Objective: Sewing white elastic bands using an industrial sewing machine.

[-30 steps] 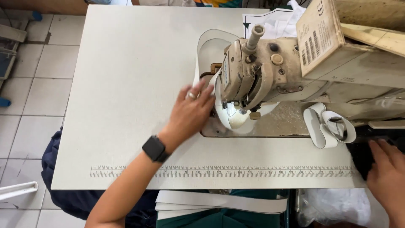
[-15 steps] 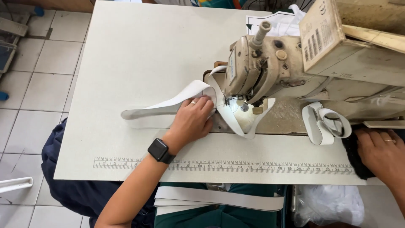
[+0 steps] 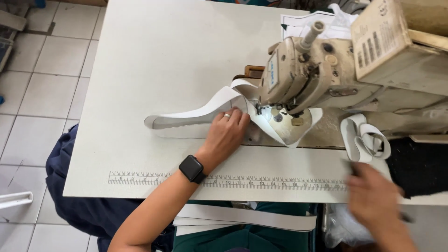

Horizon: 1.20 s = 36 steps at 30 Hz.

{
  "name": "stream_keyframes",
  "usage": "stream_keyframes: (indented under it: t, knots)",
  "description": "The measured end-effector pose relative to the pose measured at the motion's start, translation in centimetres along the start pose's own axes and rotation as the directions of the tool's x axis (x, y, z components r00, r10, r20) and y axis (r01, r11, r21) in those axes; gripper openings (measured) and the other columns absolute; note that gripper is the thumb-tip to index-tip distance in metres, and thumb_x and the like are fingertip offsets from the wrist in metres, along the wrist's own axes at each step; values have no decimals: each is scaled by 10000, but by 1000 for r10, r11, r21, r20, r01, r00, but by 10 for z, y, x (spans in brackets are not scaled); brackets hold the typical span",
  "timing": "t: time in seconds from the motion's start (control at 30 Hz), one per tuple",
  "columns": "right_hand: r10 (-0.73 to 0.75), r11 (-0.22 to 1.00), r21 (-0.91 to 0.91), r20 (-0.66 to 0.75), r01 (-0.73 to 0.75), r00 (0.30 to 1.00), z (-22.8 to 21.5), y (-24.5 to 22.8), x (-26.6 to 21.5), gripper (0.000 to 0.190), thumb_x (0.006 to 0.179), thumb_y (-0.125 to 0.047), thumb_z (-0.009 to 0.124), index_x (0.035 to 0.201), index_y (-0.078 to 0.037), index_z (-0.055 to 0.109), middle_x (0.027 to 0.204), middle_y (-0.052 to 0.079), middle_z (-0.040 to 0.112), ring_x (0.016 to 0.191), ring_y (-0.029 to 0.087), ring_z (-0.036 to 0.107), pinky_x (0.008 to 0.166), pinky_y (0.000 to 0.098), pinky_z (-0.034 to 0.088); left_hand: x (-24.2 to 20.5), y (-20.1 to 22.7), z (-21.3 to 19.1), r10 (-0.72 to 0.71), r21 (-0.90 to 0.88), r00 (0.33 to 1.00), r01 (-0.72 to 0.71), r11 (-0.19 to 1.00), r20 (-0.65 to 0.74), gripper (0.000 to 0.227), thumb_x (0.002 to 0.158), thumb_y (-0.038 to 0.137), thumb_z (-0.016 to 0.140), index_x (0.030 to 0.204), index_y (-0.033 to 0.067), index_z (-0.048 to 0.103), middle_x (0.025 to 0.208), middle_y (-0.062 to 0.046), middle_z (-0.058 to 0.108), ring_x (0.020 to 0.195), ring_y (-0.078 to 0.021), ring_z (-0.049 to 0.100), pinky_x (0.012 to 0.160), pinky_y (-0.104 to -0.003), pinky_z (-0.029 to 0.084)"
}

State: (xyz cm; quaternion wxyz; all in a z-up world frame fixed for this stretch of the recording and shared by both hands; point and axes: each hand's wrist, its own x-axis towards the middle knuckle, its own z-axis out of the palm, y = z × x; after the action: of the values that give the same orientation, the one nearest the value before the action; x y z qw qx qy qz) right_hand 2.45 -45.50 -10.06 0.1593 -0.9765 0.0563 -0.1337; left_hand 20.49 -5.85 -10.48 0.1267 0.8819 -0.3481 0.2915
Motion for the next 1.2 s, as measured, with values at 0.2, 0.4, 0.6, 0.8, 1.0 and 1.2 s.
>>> stream_keyframes:
  t: [0.2, 0.4, 0.6, 0.8, 1.0, 1.2]
  knots:
    - [-283, 954, 144, 161, 261, 945, 3, -219, 65, 233, 975, -261, 579, 1081, -107, 720, 813, 109, 682, 810, 394, 733, 589, 461, 566, -7, 2, 12, -39, 203, 999, 42, 978, -18, 82, 931, 195, 643, 984, 133, 636, 801, -40, 613, 747, -251, 670, 655, -349, 449]
    - [-140, 962, -161, 396, 219, 907, 24, -238, 91, 272, 1032, -279, 454, 1085, -95, 648, 711, 153, 687, 632, 345, 741, 493, 443, 564, -13, 7, 17, -87, 165, 996, 87, 982, -11, 69, 857, 194, 668, 847, 151, 614, 743, -8, 581, 691, -236, 636, 619, -342, 433]
    - [-162, 956, -157, 425, 248, 891, 34, -251, 103, 252, 1047, -276, 435, 1088, -102, 612, 745, 173, 706, 628, 330, 744, 490, 446, 574, -20, 8, 23, -148, 101, 989, 146, 984, 10, 107, 810, 206, 681, 848, 133, 613, 739, -36, 581, 706, -271, 647, 624, -358, 462]
    - [-129, 990, 10, 502, 143, 855, -10, -249, 77, 343, 1032, -164, 373, 1214, -67, 648, 841, 241, 735, 760, 420, 761, 623, 550, 604, -16, 11, -45, -254, -44, 955, 263, 964, 153, 150, 877, 273, 685, 867, 139, 619, 722, -40, 630, 669, -312, 687, 599, -365, 488]
    - [157, 988, -76, 411, -138, 898, -63, -111, 18, 391, 978, -439, 438, 1311, -327, 609, 818, 28, 785, 657, 259, 763, 612, 435, 610, 30, 74, -127, 243, -560, 520, 816, 140, 819, 262, 998, 299, 551, 1080, 76, 660, 634, -2, 536, 809, -197, 847, 441, -207, 305]
    - [-18, 947, -320, 8, 20, 1000, -92, 23, 13, 317, 1072, -227, 553, 1347, -94, 639, 1166, 85, 710, 1077, 299, 693, 743, 460, 577, 117, 179, -4, 82, -289, 514, 598, -748, 854, 106, 1026, 221, 472, 999, 145, 540, 1068, -189, 756, 955, -256, 742, 692, -297, 442]
